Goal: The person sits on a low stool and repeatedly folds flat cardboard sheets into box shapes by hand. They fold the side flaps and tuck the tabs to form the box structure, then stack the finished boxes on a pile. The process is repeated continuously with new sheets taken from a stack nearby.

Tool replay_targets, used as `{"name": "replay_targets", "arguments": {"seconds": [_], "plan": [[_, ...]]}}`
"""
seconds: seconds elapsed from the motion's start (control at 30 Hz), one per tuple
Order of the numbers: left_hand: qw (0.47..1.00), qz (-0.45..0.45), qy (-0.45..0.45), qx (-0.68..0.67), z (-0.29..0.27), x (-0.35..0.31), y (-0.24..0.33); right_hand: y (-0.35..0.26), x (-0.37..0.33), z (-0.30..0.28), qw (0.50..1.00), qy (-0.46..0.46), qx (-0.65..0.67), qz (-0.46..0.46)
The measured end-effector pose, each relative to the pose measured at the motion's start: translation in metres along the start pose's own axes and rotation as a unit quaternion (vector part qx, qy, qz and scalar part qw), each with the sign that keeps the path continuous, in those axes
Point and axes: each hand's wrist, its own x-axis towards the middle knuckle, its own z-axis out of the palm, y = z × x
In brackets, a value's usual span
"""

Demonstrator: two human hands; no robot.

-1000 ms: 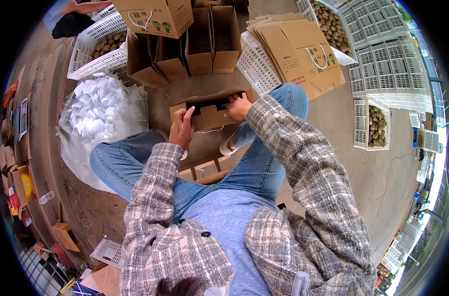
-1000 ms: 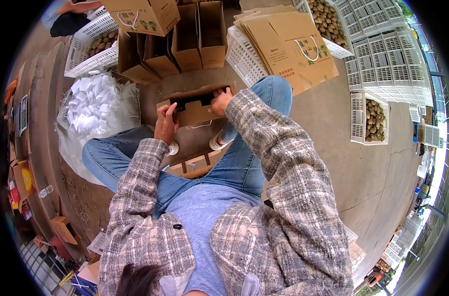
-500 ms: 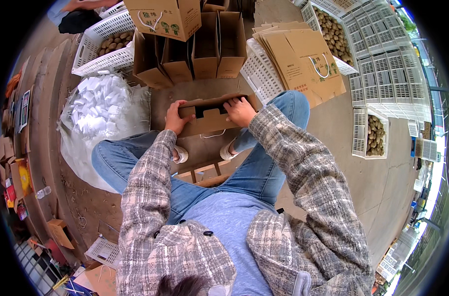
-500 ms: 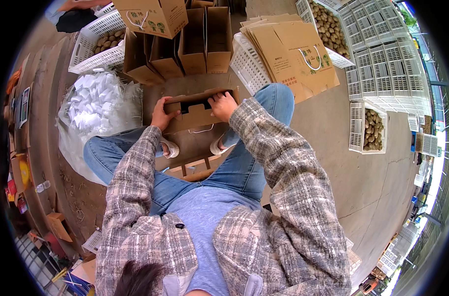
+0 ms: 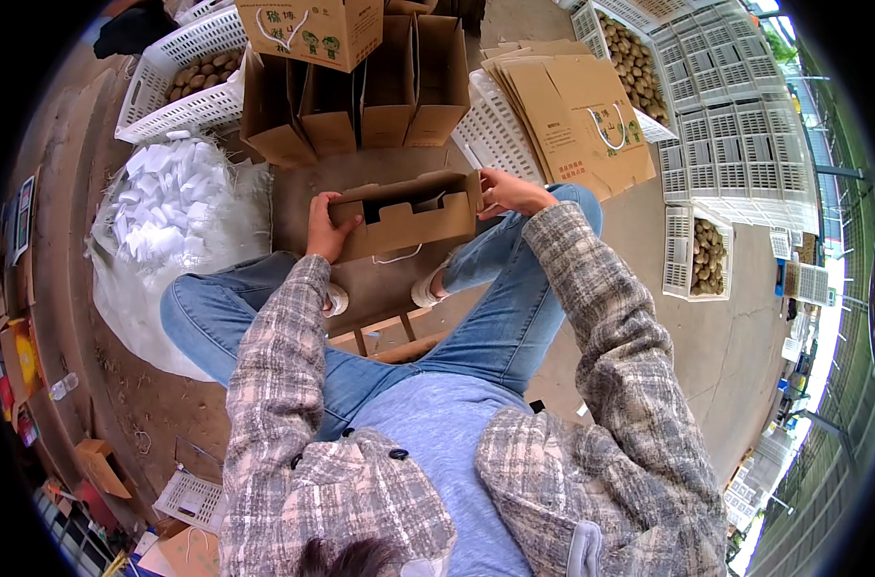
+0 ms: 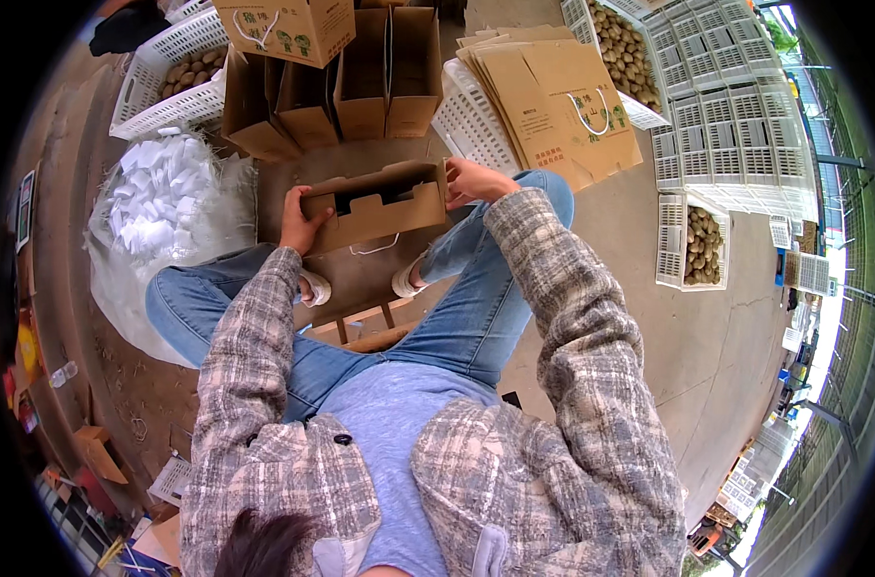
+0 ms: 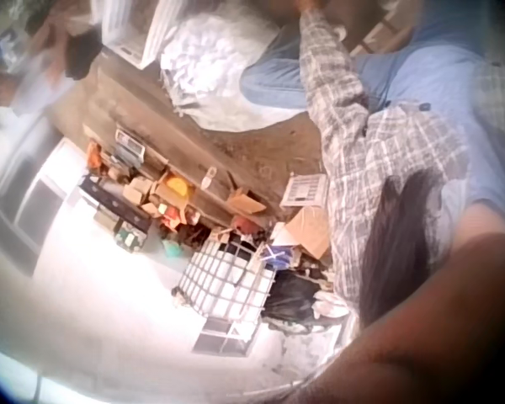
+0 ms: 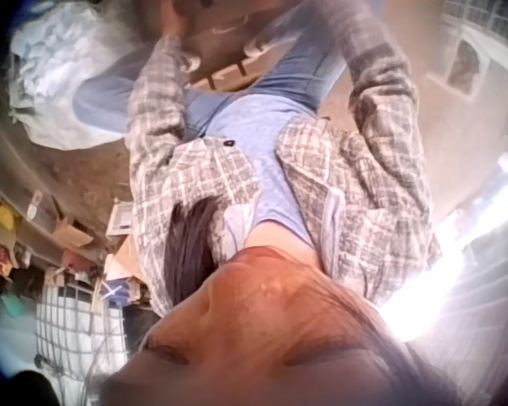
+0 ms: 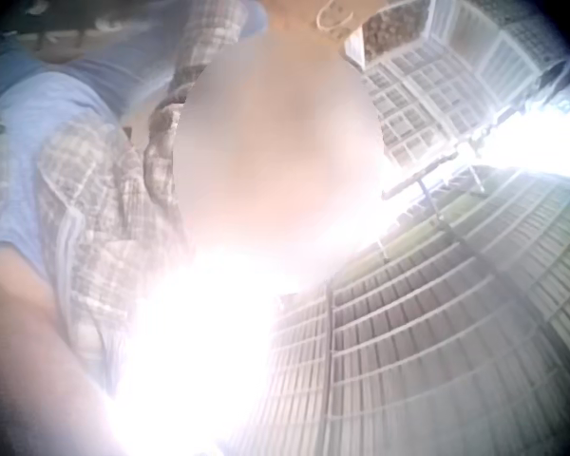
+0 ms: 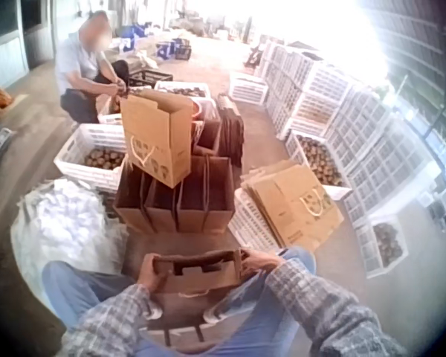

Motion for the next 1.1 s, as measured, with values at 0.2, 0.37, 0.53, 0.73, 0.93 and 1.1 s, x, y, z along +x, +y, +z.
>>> {"name": "replay_targets", "arguments": {"seconds": [0.2, 0.37, 0.53, 0.73, 0.93, 1.1], "plan": [[1.000, -0.019, -0.005, -0.017, -0.014, 0.004, -0.029, -0.010, 0.010, 0.002, 0.989, -0.138, 0.056, 0.008], [0.999, -0.029, -0.033, 0.002, -0.024, 0.003, -0.031, -0.019, 0.017, 0.006, 0.978, -0.207, 0.003, 0.025], [0.999, -0.005, -0.026, 0.032, 0.000, 0.000, -0.004, 0.012, 0.033, 0.039, 0.918, 0.019, -0.379, -0.118], [0.997, -0.015, 0.072, 0.035, 0.014, -0.004, 0.003, 0.022, 0.035, 0.054, 0.912, 0.131, -0.370, -0.116], [0.997, -0.031, -0.072, 0.002, -0.009, 0.006, 0.009, 0.025, 0.024, 0.069, 0.897, 0.210, -0.367, -0.129], [0.994, -0.022, -0.102, 0.012, -0.011, 0.015, -0.001, 0.031, 0.023, 0.076, 0.886, 0.251, -0.355, -0.162]]}}
